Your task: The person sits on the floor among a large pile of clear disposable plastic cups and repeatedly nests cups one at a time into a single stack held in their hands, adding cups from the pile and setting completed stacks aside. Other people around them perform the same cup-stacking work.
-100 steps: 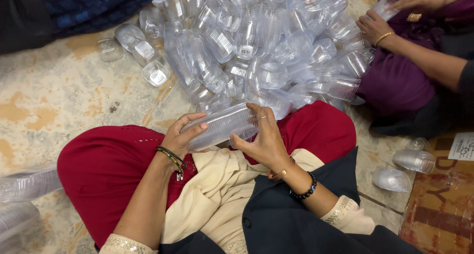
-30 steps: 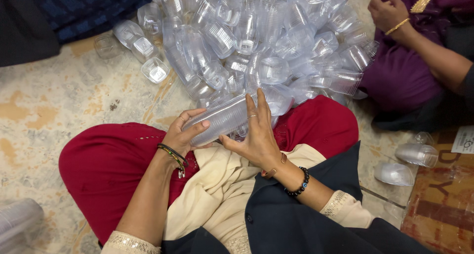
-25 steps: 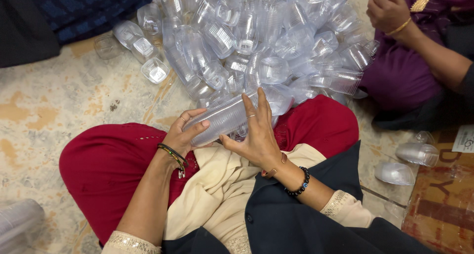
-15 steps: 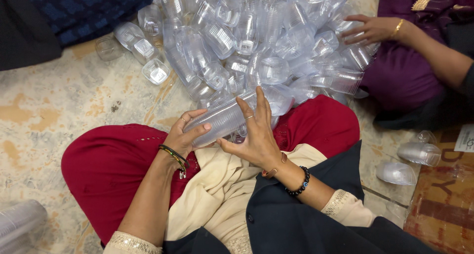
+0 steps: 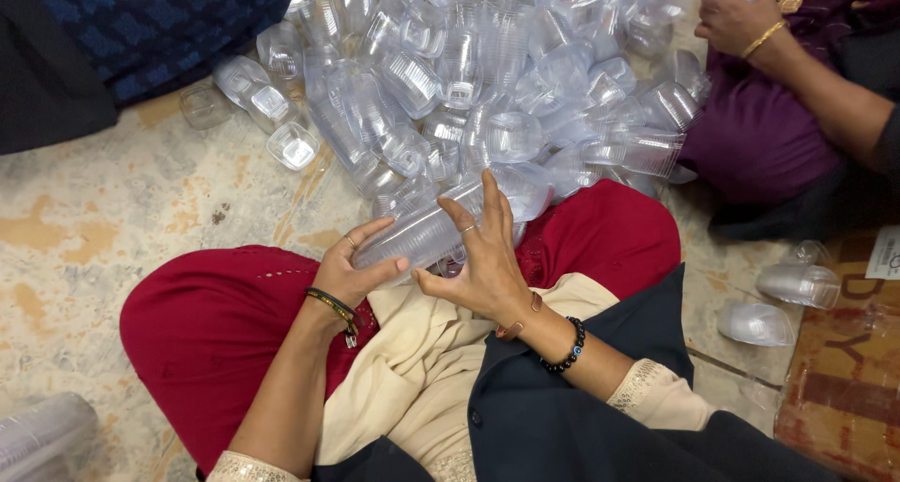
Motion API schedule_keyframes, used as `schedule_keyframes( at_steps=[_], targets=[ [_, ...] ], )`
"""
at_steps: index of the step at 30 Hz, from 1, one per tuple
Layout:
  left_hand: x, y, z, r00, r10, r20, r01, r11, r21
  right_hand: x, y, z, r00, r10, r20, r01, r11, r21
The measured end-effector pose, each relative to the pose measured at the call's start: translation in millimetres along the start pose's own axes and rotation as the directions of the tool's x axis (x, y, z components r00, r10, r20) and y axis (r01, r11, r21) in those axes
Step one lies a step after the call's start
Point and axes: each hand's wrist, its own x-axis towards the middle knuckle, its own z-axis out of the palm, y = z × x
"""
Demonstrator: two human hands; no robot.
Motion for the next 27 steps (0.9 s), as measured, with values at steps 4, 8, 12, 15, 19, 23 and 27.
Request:
schedule_keyframes(
  at_steps=[4, 8, 12, 15, 19, 23, 27],
  targets=[
    [0, -4, 0, 0.998, 0.054, 0.019, -0.053, 0.997, -0.052, 0, 5, -2, 1.0, 0.021, 0.012, -0.022, 0.999, 0.042],
    [-3, 4, 4, 1.0, 0.025, 0.011, -0.023, 0.99, -0.14, 3, 16, -9, 0.997, 0.006, 0.076, -0.01, 0.999, 0.046],
    [-23, 32, 14, 0.99, 0.091, 0.108, -0.066, 0.974, -0.215, 3, 31, -21, 0.993, -0.105, 0.05, 0.102, 0.993, 0.063],
    [-33, 55, 22, 0.941, 0.114, 0.32, -0.032, 0.968, -0.251, -1, 41, -26, 0.998, 0.011, -0.059, 0.007, 0.953, 0.304],
    [11, 67, 52, 0.971, 0.136, 0.196, -0.132, 0.991, -0.032, -5, 53, -32, 0.983, 0.128, -0.132, -0.013, 0.764, 0.646],
    [68, 52, 99, 0.912, 0.406, 0.06, -0.332, 0.643, 0.69, -7, 69, -51, 0.966, 0.182, -0.183, -0.029, 0.782, 0.623],
    [56, 57, 107, 0.848, 0.465, 0.255, -0.48, 0.47, 0.741, -15, 69, -83, 0.989, 0.129, -0.073, -0.072, 0.846, 0.528]
  ],
)
